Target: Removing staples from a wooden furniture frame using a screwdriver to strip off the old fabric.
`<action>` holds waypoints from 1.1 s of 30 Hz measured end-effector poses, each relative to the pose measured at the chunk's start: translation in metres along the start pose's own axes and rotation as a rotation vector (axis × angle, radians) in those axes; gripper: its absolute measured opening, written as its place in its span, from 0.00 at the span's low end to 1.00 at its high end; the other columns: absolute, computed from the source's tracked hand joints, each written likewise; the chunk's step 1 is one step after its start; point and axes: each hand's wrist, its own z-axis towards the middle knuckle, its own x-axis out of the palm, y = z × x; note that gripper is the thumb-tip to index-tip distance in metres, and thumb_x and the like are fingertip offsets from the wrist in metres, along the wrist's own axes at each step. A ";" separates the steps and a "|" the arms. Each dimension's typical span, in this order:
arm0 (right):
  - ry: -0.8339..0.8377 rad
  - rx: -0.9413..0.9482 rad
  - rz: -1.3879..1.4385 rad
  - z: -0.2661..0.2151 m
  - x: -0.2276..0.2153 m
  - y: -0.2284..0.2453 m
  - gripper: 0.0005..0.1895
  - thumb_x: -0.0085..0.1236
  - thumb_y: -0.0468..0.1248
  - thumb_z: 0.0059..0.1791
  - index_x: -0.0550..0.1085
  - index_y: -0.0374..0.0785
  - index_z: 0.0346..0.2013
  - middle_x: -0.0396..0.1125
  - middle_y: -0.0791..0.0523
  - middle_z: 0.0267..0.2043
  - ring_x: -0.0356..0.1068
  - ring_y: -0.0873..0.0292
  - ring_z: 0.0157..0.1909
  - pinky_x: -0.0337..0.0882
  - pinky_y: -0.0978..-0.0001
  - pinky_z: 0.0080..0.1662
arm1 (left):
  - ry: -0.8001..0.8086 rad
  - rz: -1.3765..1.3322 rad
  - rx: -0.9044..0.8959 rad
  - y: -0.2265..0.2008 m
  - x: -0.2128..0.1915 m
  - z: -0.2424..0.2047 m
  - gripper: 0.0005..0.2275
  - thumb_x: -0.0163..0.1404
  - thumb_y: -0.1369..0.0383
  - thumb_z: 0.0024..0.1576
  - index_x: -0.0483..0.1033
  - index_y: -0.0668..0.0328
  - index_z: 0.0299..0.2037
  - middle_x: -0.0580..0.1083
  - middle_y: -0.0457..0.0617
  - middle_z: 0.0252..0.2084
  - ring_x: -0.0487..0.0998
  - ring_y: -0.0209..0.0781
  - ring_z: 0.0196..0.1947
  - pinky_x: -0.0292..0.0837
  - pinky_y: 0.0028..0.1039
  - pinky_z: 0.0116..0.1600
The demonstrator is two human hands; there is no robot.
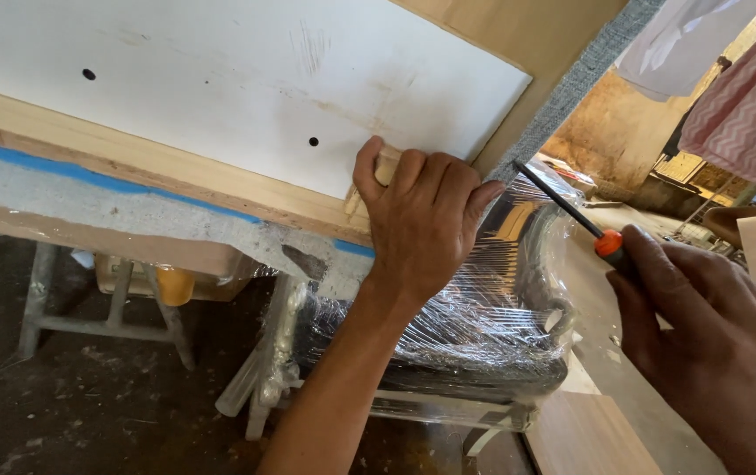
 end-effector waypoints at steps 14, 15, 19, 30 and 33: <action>0.130 -0.279 -0.088 0.053 -0.037 0.008 0.14 0.59 0.28 0.59 0.79 0.22 0.58 0.71 0.42 0.47 0.67 0.46 0.31 0.71 0.56 0.42 | 0.046 -0.172 -0.096 -0.002 -0.007 0.007 0.11 0.51 0.62 0.64 0.71 0.54 0.29 0.74 0.45 0.30 0.70 0.45 0.37 0.51 0.47 0.64; 0.319 0.014 0.047 0.045 -0.022 -0.003 0.09 0.55 0.33 0.56 0.75 0.36 0.51 0.67 0.47 0.32 0.64 0.46 0.25 0.65 0.53 0.37 | 0.012 -0.167 -0.080 -0.002 -0.006 0.007 0.12 0.49 0.62 0.65 0.70 0.55 0.29 0.72 0.46 0.29 0.69 0.46 0.36 0.52 0.48 0.64; 0.424 0.704 0.550 0.057 -0.009 -0.001 0.15 0.59 0.34 0.52 0.80 0.36 0.53 0.76 0.53 0.51 0.69 0.62 0.51 0.66 0.68 0.53 | 0.003 -0.147 -0.071 -0.005 -0.007 0.010 0.14 0.50 0.62 0.65 0.67 0.53 0.27 0.69 0.44 0.28 0.68 0.45 0.35 0.51 0.47 0.65; -0.002 0.403 0.818 -0.004 0.063 0.015 0.19 0.59 0.27 0.53 0.74 0.26 0.59 0.72 0.44 0.52 0.72 0.53 0.48 0.71 0.66 0.50 | 0.020 -0.101 -0.048 -0.004 -0.006 0.005 0.14 0.45 0.62 0.67 0.70 0.54 0.28 0.71 0.43 0.30 0.68 0.45 0.36 0.52 0.48 0.63; -0.020 0.380 0.741 -0.003 0.051 0.017 0.19 0.61 0.23 0.54 0.74 0.25 0.61 0.72 0.43 0.53 0.73 0.53 0.49 0.71 0.67 0.52 | 0.040 -0.101 -0.046 -0.004 -0.006 0.005 0.13 0.45 0.61 0.66 0.69 0.54 0.29 0.71 0.43 0.30 0.68 0.45 0.36 0.51 0.48 0.64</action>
